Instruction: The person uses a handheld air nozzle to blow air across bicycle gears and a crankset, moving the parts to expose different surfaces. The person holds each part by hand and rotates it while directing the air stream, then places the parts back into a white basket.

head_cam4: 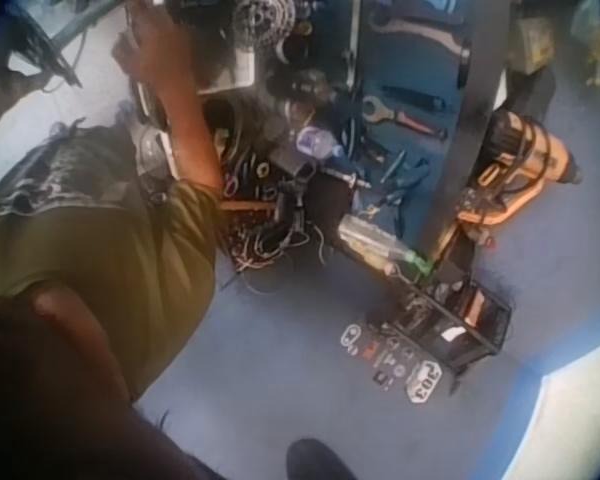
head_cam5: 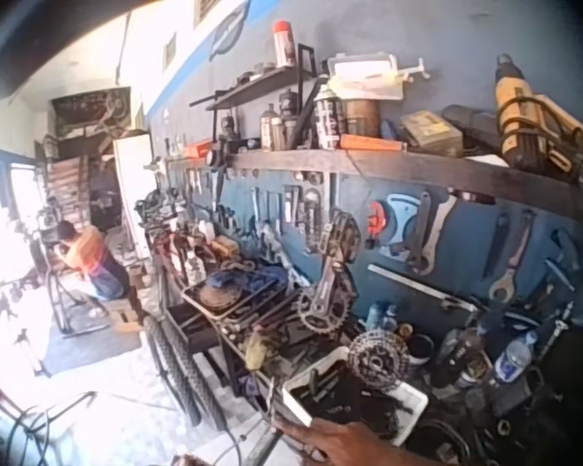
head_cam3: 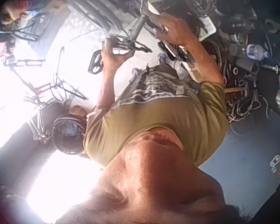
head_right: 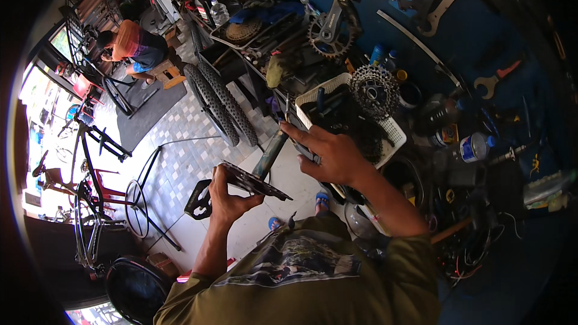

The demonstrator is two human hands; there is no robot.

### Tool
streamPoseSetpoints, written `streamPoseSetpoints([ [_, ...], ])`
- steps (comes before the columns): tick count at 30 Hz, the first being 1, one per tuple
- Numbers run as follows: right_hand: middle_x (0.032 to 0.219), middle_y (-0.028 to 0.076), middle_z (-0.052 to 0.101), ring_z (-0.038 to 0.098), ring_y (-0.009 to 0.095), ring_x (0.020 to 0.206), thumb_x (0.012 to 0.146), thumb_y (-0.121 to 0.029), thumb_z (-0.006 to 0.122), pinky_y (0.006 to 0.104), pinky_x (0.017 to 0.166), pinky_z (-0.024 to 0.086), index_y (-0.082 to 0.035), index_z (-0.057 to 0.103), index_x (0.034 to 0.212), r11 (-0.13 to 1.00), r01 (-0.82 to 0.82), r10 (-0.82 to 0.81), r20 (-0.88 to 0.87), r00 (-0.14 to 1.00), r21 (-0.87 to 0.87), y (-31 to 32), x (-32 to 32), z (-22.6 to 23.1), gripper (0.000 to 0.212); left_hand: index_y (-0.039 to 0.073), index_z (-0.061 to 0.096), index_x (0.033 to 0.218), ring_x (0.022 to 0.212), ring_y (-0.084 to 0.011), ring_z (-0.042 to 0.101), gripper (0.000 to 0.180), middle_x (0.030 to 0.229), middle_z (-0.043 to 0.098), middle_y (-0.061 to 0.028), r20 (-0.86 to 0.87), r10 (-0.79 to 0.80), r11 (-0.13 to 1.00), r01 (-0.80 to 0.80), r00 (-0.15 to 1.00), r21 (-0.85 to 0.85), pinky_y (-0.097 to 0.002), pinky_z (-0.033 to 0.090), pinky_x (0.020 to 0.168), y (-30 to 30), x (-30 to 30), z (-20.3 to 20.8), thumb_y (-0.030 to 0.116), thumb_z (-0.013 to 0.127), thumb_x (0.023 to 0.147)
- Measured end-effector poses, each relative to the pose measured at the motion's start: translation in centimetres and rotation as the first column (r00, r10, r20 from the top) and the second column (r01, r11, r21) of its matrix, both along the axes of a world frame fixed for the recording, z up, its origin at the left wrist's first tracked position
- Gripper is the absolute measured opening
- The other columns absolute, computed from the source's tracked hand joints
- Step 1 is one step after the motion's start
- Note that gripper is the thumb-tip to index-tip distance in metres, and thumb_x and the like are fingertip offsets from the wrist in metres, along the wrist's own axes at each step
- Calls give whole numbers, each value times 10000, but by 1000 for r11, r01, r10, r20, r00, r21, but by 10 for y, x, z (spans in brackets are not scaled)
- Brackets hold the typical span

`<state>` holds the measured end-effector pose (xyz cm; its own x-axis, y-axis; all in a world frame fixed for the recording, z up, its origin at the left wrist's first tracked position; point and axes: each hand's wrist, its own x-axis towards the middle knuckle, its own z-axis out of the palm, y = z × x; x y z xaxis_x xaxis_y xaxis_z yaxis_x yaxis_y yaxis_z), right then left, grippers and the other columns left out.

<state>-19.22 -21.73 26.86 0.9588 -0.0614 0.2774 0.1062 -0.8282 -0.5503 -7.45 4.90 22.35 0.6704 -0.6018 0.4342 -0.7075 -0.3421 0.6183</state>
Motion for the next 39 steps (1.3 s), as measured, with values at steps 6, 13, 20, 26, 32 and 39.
streamPoseSetpoints([
  [6,868,76,601,609,253,652,860,-188,717,369,624,535,-290,546,1521,785,-75,172,-99,980,615,-6,-5,-14,691,36,515,880,777,-317,543,639,815,562,-91,111,-62,998,61,992,12,-430,429,742,-1,10,-4,275,959,488],
  [13,862,29,589,655,202,588,820,-177,763,370,531,554,-236,686,1349,935,94,-24,203,979,-342,-3,-3,-2,538,71,514,835,774,-284,524,673,797,526,-62,344,-168,984,137,924,111,-434,383,748,2,23,8,468,940,497],
  [20,898,37,584,681,214,615,800,-164,774,372,533,555,-202,717,1188,929,121,-58,185,981,-350,-10,8,0,393,89,532,849,779,-287,520,629,798,506,-58,432,-258,964,200,864,175,-445,392,751,0,23,15,500,894,540],
  [26,921,37,594,681,211,647,820,-130,738,369,557,562,-209,712,1207,969,68,-26,176,984,-239,-13,2,1,395,92,526,839,781,-286,521,606,801,502,-54,438,-261,963,200,860,182,-445,395,745,0,26,14,501,878,563],
  [32,917,33,590,657,220,643,820,-126,725,374,579,573,-294,682,1364,985,68,-51,110,993,-156,-6,-2,-6,570,106,528,831,788,-278,524,593,795,501,-53,456,-260,961,184,851,205,-440,402,747,0,25,15,493,879,552],
  [39,896,31,555,632,228,629,789,-161,752,370,561,560,-381,635,1425,952,45,-42,19,999,-303,-8,-7,-2,684,115,544,833,800,-271,525,560,807,520,-43,506,-303,948,198,808,250,-429,401,746,-1,30,24,464,872,544],
])
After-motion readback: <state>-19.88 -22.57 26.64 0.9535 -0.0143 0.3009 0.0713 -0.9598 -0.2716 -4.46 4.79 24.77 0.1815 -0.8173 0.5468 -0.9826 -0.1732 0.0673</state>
